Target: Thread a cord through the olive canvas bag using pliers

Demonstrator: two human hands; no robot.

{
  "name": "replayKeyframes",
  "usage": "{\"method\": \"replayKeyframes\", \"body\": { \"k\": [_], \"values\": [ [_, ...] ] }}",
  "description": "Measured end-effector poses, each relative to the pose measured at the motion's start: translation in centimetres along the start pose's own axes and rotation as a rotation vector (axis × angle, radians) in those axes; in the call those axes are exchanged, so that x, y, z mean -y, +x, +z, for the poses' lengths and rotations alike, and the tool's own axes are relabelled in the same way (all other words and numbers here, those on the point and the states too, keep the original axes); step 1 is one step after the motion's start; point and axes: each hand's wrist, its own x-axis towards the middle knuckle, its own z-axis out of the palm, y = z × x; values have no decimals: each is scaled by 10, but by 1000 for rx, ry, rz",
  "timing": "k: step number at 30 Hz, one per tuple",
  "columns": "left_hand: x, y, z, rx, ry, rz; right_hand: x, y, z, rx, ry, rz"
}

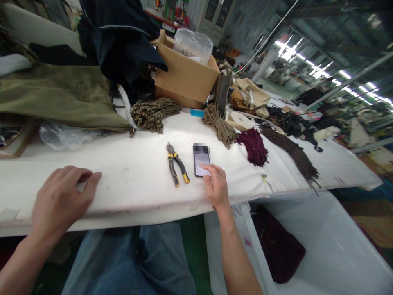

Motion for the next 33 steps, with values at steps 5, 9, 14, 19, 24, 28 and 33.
{"method": "replayKeyframes", "body": {
  "k": [5, 9, 14, 19, 24, 28, 33],
  "values": [
    [1, 0, 1, -8, 5, 8, 1, 2, -1, 36, 2, -30],
    [3, -1, 1, -10, 1, 15, 1, 2, 0, 31, 1, -32],
    [3, -1, 1, -13, -2, 14, 0, 1, 0, 34, 0, -27],
    [2, -1, 1, -12, 6, 15, 1, 2, 0, 36, -5, -38],
    [3, -1, 2, -18, 10, 14, 0, 2, 0, 51, -10, -34],
    [4, -2, 3, -16, 0, 19, 1, 1, 0, 21, 1, -15],
    [5, -3, 3, -22, -3, 5, 1, 1, 0, 28, -6, -24]
  ]
}}
